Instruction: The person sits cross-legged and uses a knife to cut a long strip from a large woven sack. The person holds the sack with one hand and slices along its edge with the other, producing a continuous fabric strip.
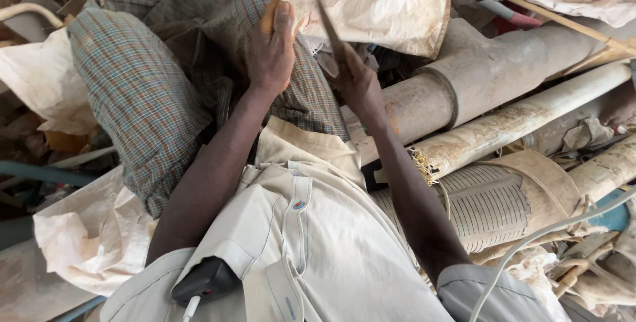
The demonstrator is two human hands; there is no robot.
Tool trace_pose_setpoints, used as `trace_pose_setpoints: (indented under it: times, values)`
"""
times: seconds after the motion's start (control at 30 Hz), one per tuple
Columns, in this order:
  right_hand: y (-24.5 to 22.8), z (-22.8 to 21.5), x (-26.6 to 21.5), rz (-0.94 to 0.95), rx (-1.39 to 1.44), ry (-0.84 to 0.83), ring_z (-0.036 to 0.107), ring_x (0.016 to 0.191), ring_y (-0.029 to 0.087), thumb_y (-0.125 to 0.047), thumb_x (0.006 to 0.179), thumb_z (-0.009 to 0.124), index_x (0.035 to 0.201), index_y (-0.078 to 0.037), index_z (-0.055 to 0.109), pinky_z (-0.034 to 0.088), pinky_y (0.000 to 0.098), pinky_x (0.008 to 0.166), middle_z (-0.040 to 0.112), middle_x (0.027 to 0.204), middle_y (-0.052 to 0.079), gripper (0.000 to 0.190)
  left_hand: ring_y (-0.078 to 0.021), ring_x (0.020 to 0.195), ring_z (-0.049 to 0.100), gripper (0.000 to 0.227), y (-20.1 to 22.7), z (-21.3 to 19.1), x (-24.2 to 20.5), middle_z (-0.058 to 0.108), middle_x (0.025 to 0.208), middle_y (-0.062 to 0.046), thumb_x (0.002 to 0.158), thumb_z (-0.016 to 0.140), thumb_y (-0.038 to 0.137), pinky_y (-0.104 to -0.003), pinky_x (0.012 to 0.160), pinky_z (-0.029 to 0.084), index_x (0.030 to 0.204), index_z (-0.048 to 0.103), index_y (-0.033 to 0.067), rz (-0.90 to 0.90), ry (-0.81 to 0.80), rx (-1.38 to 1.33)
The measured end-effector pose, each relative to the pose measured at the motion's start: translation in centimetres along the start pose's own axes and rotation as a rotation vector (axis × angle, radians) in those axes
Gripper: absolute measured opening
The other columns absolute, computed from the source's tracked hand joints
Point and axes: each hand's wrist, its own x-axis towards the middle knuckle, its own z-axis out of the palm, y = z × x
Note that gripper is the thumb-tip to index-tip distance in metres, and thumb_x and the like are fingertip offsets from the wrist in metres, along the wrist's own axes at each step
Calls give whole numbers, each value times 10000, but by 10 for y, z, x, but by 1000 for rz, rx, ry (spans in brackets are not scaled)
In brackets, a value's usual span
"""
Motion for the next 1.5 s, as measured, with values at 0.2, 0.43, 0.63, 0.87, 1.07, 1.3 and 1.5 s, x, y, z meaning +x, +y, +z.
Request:
trace_pose_setpoints:
  times: [0.2,0.43,0.63,0.87,1.07,1.3,1.5]
  values:
    - [4,8,4,182,247,-23,598,664,78,-109,1106,508,1530,-113,495,522,253,562,626,836,33,424,-341,1562,355,655,-7,0,-3,325,1666,-234,1170,416,513,-477,1301,405,1634,313,62,12,-58,-104]
    - [19,8,10,71,140,-5,636,610,54,-130,1127,444,1495,-128,527,530,253,509,692,919,44,377,-310,1533,488,589,-16,-5,1,470,1607,-229,1169,391,457,-491,1272,486,1623,368,83,-83,-14,-113]
    - [2,-3,7,191,362,-105,578,585,79,-93,1116,400,1487,-92,513,488,279,455,714,995,56,388,-312,1555,381,584,-13,-1,2,371,1638,-226,1165,435,418,-513,1252,452,1617,356,56,-77,16,-311]
    - [-5,-3,5,50,300,-22,643,805,142,56,992,439,1470,-66,509,575,297,591,713,1148,92,498,-343,990,443,704,-3,-2,0,358,1464,-297,1098,379,537,-511,1102,556,1623,295,75,-177,1,-280]
    - [2,7,13,-265,-61,83,660,836,151,69,1088,480,1425,-90,561,589,309,656,721,1075,101,381,-367,1541,439,711,-9,0,7,351,1639,-280,1142,378,545,-500,1229,528,1634,314,35,-97,45,-165]
    - [-24,1,12,67,155,-46,645,609,122,-29,1082,383,1448,-97,508,564,293,435,734,986,52,393,-396,1534,440,749,-22,0,5,379,1623,-276,1106,387,542,-518,1240,505,1629,283,16,-135,15,-240]
    - [-48,-3,12,-159,-61,-109,626,703,111,-48,1118,447,1512,-76,525,521,288,584,660,872,72,402,-288,1576,320,756,-29,1,5,224,1703,-250,1149,391,529,-516,1251,443,1673,165,33,-91,34,-302]
